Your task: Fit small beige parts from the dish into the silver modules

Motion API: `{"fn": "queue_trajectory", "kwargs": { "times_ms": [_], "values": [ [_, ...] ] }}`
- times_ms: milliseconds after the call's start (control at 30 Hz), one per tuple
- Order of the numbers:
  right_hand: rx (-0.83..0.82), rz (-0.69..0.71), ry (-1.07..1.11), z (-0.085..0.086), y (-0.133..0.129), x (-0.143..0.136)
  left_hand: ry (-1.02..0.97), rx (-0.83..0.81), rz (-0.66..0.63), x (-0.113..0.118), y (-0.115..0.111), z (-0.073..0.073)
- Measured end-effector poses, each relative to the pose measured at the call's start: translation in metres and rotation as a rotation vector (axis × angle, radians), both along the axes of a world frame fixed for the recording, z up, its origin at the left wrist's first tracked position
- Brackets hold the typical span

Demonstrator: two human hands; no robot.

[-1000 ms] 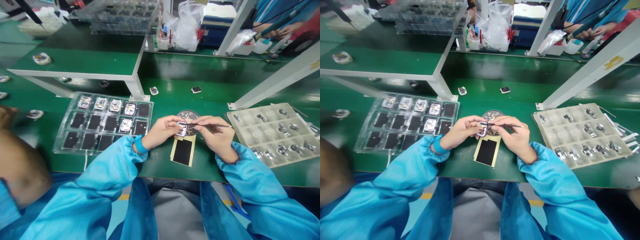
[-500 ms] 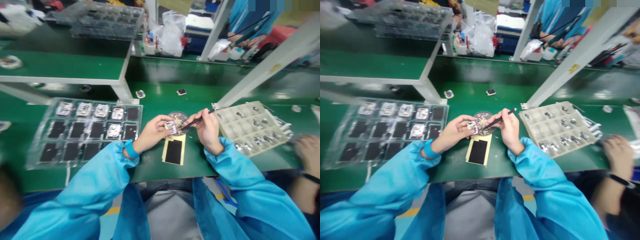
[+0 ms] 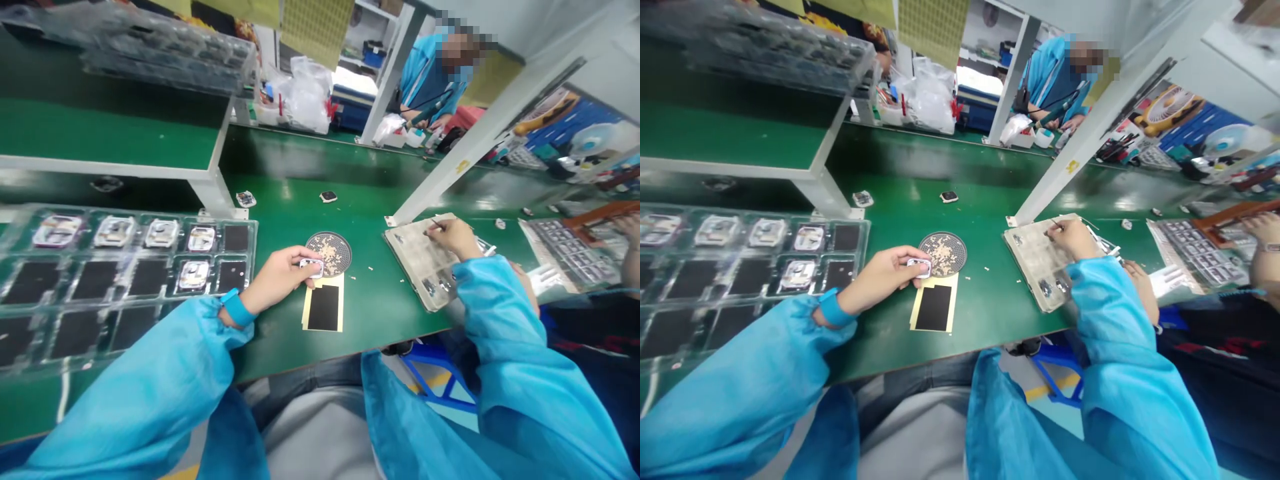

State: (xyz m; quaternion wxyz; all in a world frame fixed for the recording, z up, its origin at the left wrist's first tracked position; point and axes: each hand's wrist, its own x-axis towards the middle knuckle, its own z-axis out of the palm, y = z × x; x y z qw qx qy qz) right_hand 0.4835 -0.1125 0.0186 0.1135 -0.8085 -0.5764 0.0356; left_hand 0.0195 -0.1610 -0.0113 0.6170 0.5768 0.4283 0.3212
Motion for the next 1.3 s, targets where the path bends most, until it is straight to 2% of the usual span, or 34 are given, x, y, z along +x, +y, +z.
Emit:
{"fn": "queue_trajectory", "kwargs": {
  "times_ms": [100, 233, 433, 533, 633, 667, 733, 800, 900, 1033, 1167, 1300],
  "values": [
    [-0.1, 0.023, 0.043, -0.003, 0.003, 0.015, 0.015, -0.002, 0.003, -0.001, 0.001, 0.0],
    [-0.162, 0.039, 0.087, -0.001, 0.004, 0.017, -0.03, 0.006, 0.018, -0.001, 0.002, -0.001],
    [-0.092, 0.064, 0.114, 0.002, 0.004, 0.017, -0.119, -0.006, 0.033, -0.001, 0.001, -0.001],
    [0.008, 0.023, 0.054, 0.008, -0.007, 0.008, -0.16, -0.029, 0.057, -0.001, 0.0, 0.001],
    [0.145, -0.03, 0.047, 0.015, -0.031, -0.019, -0.186, -0.071, 0.082, -0.001, 0.0, 0.005],
    [0.187, -0.01, 0.077, 0.016, -0.04, -0.034, -0.188, -0.08, 0.091, -0.001, 0.0, 0.006],
    [0.247, 0.096, 0.153, 0.015, -0.056, -0.07, -0.186, -0.094, 0.104, -0.001, 0.0, 0.007],
    [0.311, 0.248, 0.337, 0.013, -0.066, -0.112, -0.179, -0.109, 0.113, -0.001, 0.0, 0.008],
    [0.238, 0.444, 0.739, 0.012, -0.071, -0.174, -0.159, -0.119, 0.137, 0.0, 0.0, 0.008],
    [0.137, 0.633, 0.855, 0.015, -0.064, -0.233, -0.177, -0.116, 0.171, 0.0, 0.001, 0.009],
    [0.062, 0.729, 1.019, 0.005, -0.056, -0.258, -0.236, -0.072, 0.192, -0.002, 0.002, 0.007],
    [-0.107, 0.733, 1.077, -0.014, -0.053, -0.256, -0.221, 0.03, 0.234, -0.003, 0.001, 0.005]
  ]
}}
